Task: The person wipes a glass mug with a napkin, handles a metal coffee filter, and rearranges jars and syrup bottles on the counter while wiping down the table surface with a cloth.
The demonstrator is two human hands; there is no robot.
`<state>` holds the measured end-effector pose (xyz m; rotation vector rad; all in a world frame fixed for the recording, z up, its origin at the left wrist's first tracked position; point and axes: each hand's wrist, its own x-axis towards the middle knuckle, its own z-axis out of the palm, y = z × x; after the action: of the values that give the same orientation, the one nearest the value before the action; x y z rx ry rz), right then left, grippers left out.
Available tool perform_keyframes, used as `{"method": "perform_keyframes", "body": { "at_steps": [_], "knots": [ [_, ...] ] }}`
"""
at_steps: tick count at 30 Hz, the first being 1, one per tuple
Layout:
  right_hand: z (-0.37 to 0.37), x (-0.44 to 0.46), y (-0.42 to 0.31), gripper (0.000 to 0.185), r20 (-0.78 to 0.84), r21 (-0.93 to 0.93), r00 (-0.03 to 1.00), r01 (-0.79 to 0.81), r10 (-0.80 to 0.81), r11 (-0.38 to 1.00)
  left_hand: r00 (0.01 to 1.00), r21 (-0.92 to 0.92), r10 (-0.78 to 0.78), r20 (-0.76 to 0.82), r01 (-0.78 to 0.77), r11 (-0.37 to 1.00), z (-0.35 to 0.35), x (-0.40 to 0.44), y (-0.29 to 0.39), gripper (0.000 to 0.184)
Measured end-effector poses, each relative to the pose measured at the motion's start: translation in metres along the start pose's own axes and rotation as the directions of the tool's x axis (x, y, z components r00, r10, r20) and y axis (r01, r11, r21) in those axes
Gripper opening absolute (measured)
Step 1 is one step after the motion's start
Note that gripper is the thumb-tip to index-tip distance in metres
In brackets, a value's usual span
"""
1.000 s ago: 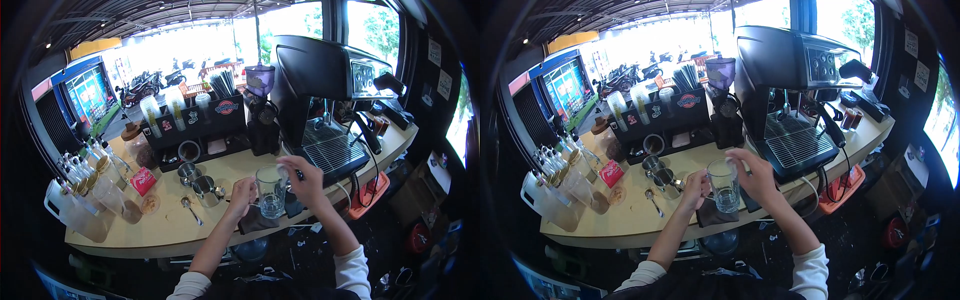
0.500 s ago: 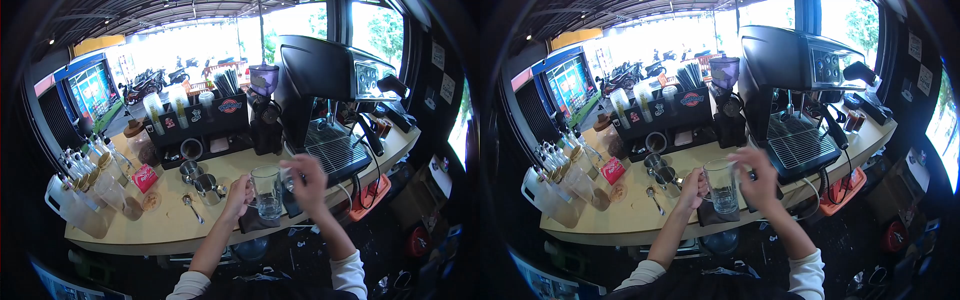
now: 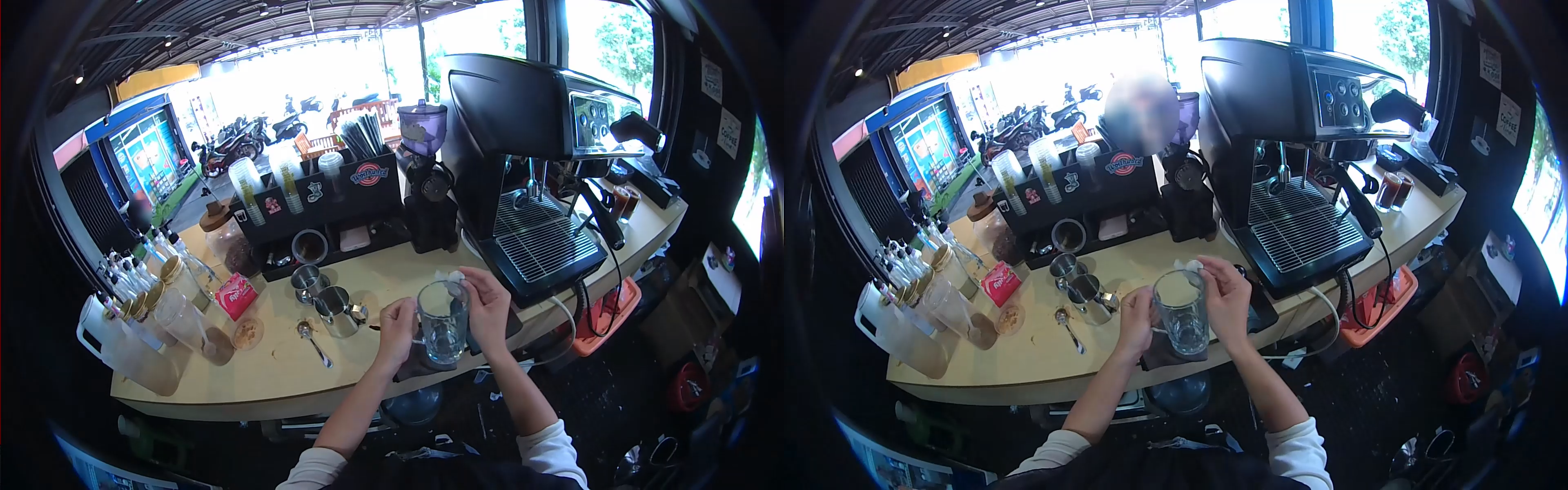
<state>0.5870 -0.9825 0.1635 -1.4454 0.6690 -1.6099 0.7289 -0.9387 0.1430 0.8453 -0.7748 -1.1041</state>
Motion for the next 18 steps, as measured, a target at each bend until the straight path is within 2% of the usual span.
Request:
{"method": "perform_keyframes", "body": {
  "at_steps": [1,2,4,5,7,10,12,14,16,18],
  "knots": [
    [0.001,-0.005,0.0,0.021,-0.008,0.02,1.0,-0.007,0.007,1.0,0.995,0.064,0.083,-0.046,-0.08,0.995,0.004,0.001,-0.001,0.035],
    [0.001,-0.01,-0.003,0.02,-0.02,0.04,1.0,-0.01,0.011,0.999,0.996,0.066,0.08,-0.039,-0.078,0.995,0.001,0.003,-0.004,0.035],
    [-0.002,-0.026,0.0,0.019,-0.06,0.008,0.998,0.01,-0.009,1.0,0.972,0.197,0.232,-0.045,-0.219,0.956,-0.006,0.008,-0.009,0.035],
    [-0.002,-0.033,0.002,0.018,-0.09,-0.02,0.996,0.027,-0.029,0.999,0.971,0.197,0.233,-0.045,-0.22,0.955,-0.007,0.009,-0.011,0.035],
    [-0.003,-0.045,0.007,0.018,-0.103,-0.037,0.994,0.04,-0.044,0.999,0.887,0.423,0.462,0.012,-0.423,0.802,-0.003,0.006,-0.004,0.037],
    [-0.011,-0.057,0.012,0.018,-0.117,-0.072,0.992,0.043,-0.052,0.996,0.883,0.451,0.47,-0.025,-0.41,0.793,-0.002,0.013,-0.003,0.038],
    [-0.015,-0.062,0.006,0.017,-0.01,0.027,1.0,-0.02,0.02,0.999,0.88,0.456,0.474,-0.037,-0.408,0.791,0.005,0.024,0.0,0.038],
    [-0.018,-0.064,0.003,0.015,-0.009,0.051,0.999,-0.04,0.04,0.998,0.876,0.458,0.48,-0.048,-0.407,0.79,0.009,0.04,-0.002,0.039],
    [-0.026,-0.062,-0.001,0.016,-0.036,0.239,0.989,-0.132,0.145,0.962,0.898,0.372,0.426,-0.113,-0.36,0.856,0.008,0.065,-0.013,0.04],
    [-0.039,-0.061,0.002,0.016,-0.051,0.242,0.986,-0.144,0.161,0.96,0.9,0.334,0.421,-0.116,-0.363,0.87,0.008,0.083,-0.026,0.04]
  ]
}}
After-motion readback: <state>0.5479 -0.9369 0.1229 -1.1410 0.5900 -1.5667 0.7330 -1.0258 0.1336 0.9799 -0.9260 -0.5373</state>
